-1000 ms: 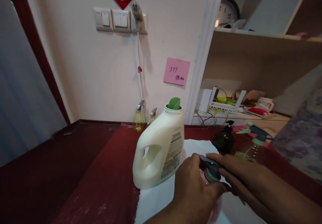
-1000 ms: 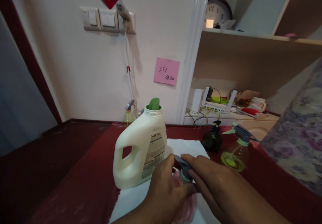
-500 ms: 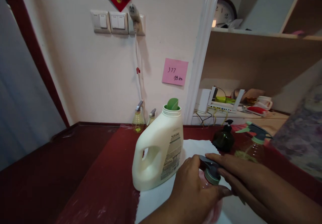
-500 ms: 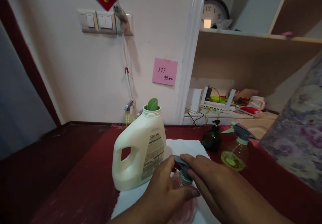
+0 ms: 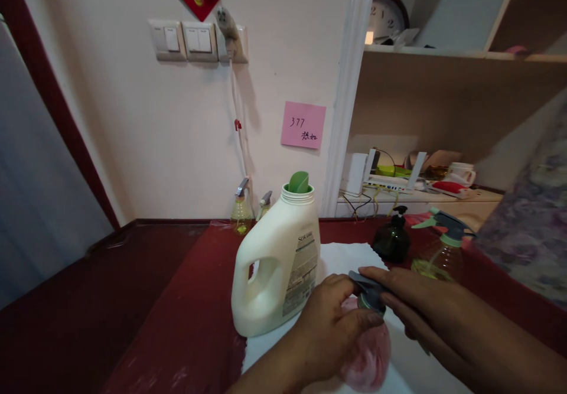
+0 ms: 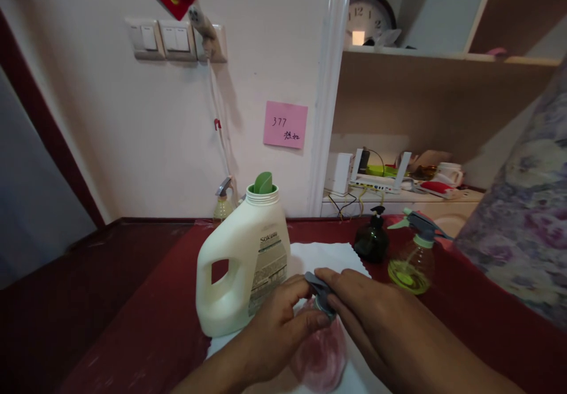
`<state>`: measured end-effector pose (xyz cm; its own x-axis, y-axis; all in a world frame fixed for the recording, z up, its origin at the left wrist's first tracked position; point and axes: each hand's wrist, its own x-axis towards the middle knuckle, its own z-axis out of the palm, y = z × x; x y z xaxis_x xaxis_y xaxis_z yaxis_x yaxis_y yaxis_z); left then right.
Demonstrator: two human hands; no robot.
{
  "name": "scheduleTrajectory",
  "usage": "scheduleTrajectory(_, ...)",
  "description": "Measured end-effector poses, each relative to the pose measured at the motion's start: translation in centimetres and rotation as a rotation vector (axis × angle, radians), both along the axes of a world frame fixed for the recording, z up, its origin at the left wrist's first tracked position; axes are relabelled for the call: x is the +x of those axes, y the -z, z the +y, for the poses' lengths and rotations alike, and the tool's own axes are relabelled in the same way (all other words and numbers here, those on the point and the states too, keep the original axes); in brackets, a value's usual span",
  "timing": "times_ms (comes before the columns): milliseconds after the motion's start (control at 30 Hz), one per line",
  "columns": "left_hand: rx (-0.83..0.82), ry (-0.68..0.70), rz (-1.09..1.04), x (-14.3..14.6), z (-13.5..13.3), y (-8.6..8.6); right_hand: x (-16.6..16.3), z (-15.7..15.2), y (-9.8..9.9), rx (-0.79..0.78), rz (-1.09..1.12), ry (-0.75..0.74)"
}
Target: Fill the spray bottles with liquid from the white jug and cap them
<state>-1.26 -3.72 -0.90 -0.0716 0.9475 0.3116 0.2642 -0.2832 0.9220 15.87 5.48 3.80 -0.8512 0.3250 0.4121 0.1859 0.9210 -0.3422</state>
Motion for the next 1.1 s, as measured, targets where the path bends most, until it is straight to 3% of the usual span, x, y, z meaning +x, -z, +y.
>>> scheduleTrajectory(267,-0.151,-0.293,-0.139,2.5,0.6,0.4,0.1,0.0,0.1,-0.047,0.007,0.026)
scheduleTrajectory(400,-0.073,-0.242,-0.078,2.2,0.6,0.7,0.1,0.0,0.0,-0.057,-0.012,0.017)
scheduleTrajectory(633,-0.008,-0.013,-0.018,0.4,0.2,0.3,0.2,-0.1,0.1,-0.014,-0.020,-0.003)
scheduleTrajectory(867,-0.119,-0.290,-0.021,1.7,0.1,0.6,0.3,0.0,0.3,0.051,-0.006,0.001)
scheduleTrajectory(967,-0.082,-0.292,0.023,1.8,0.1,0.7,0.2,0.1,0.1,0.042,-0.031,-0.006)
scheduleTrajectory(1100,-0.057,-0.194,0.107,1.0,0.0,0.5,0.2,0.2,0.3,0.008,-0.024,-0.012)
